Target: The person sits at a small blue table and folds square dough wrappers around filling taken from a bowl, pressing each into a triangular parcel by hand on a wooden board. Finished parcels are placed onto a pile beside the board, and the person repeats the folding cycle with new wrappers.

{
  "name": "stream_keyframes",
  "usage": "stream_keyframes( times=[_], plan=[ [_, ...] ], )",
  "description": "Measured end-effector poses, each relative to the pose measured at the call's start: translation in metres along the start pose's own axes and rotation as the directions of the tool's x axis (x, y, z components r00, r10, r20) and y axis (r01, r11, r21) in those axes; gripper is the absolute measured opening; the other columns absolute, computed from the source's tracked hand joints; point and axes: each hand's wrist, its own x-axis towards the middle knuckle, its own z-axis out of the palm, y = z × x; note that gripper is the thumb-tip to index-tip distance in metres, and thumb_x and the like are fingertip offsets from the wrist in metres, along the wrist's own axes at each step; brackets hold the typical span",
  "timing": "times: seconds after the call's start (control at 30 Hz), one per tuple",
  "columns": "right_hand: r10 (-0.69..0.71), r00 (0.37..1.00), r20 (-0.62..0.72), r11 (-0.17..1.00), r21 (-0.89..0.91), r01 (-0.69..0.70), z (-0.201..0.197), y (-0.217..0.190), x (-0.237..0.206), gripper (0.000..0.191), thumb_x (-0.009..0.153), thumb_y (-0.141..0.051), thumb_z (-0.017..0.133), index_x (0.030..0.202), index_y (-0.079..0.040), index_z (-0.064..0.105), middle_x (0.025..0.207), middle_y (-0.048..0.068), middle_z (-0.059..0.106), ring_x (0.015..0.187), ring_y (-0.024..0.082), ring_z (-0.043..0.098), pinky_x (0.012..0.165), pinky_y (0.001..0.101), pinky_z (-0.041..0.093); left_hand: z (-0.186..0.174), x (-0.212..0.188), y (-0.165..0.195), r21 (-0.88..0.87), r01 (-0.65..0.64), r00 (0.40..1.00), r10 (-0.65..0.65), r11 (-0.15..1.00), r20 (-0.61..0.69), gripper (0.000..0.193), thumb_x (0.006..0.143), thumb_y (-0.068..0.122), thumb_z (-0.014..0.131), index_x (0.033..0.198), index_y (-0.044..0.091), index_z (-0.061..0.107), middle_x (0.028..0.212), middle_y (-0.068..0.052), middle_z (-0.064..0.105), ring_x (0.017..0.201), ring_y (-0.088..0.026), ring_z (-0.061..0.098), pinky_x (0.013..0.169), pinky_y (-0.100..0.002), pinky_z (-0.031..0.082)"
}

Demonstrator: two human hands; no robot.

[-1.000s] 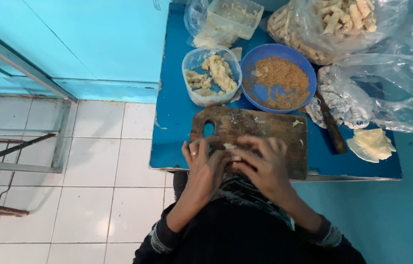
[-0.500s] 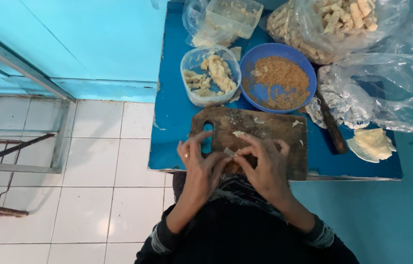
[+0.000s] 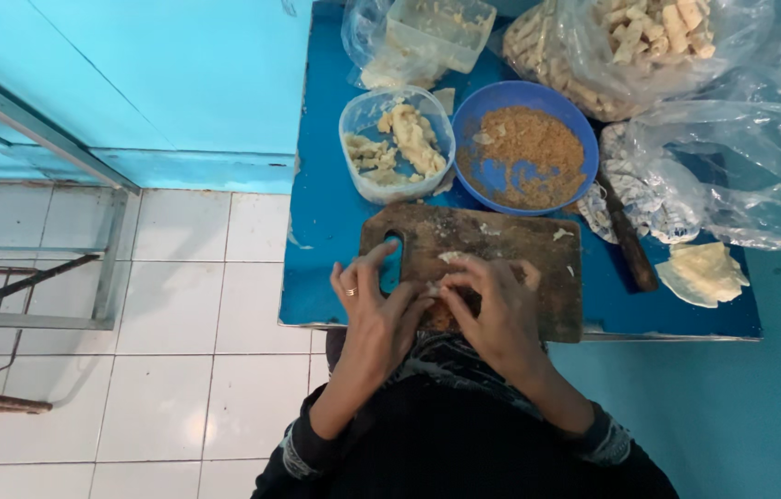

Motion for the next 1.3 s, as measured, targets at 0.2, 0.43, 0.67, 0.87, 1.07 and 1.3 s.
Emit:
stream_keyframes(
  times=[0.2,0.43,0.67,0.87,1.07,1.3],
  plan=[
    [-0.05,0.989,-0.143,0.998,0.031,0.055,0.003,-0.002,0.003,0.049,0.097,-0.013,0.072,0.139,-0.009,0.046,0.127,0.001,0.072,0.116,0.021,0.065,0.105,0.0522,0.027,0.003,0.005,0.002,0.104,0.0,1.0,0.0,0.995,0.0,0.016,0.088,0.011,0.074,0.103,0.011,0.072,0.146,-0.017,0.047,0.127,-0.04,0.045,0.111,-0.073,0.022],
    [-0.097,0.995,-0.02,0.995,-0.026,0.096,0.002,-0.008,-0.003,0.048,0.096,-0.012,0.07,0.138,-0.016,0.048,0.131,0.001,0.071,0.119,0.019,0.067,0.107,0.0506,0.035,-0.002,0.0,-0.003,0.066,0.072,0.993,-0.065,0.995,-0.094,0.024,0.089,0.008,0.074,0.113,0.01,0.075,0.142,-0.017,0.05,0.133,-0.035,0.047,0.112,-0.063,0.027],
    [-0.122,0.967,0.225,0.992,0.045,0.114,-0.013,0.002,0.019,0.052,0.09,-0.019,0.077,0.135,-0.014,0.051,0.095,-0.004,0.076,0.1,0.017,0.068,0.103,0.0541,0.035,-0.015,-0.008,0.001,0.007,0.106,0.992,-0.105,0.994,-0.076,0.022,0.087,0.01,0.077,0.109,0.01,0.076,0.145,-0.02,0.049,0.13,-0.038,0.041,0.109,-0.047,0.033],
    [0.228,0.83,0.509,0.447,0.703,-0.554,-0.022,0.028,0.038,0.059,0.088,-0.005,0.076,0.139,-0.01,0.047,0.098,0.005,0.072,0.091,0.014,0.069,0.079,0.0342,0.056,-0.015,-0.007,0.009,-0.129,0.102,0.993,-0.109,0.986,-0.043,0.026,0.086,0.009,0.079,0.112,0.012,0.077,0.145,-0.018,0.048,0.132,-0.039,0.042,0.11,-0.047,0.038],
    [0.378,0.845,0.379,0.282,0.822,-0.495,-0.073,0.066,0.036,0.067,0.085,0.006,0.071,0.144,-0.011,0.045,0.104,0.007,0.071,0.094,0.015,0.07,0.083,0.0306,0.057,-0.004,-0.005,0.004,-0.198,0.092,0.992,-0.108,0.976,-0.072,0.026,0.087,0.01,0.079,0.113,0.01,0.074,0.144,-0.018,0.047,0.134,-0.038,0.045,0.109,-0.045,0.045],
    [0.133,0.828,-0.545,0.943,0.328,0.064,-0.154,0.177,0.116,0.069,0.104,0.011,0.083,0.152,-0.01,0.038,0.104,0.007,0.07,0.098,0.018,0.07,0.096,0.0322,0.059,0.0,-0.009,0.004,-0.096,0.113,0.978,-0.128,0.989,-0.164,0.029,0.088,0.012,0.079,0.117,0.01,0.074,0.144,-0.017,0.049,0.13,-0.036,0.049,0.104,-0.046,0.043]
  ],
)
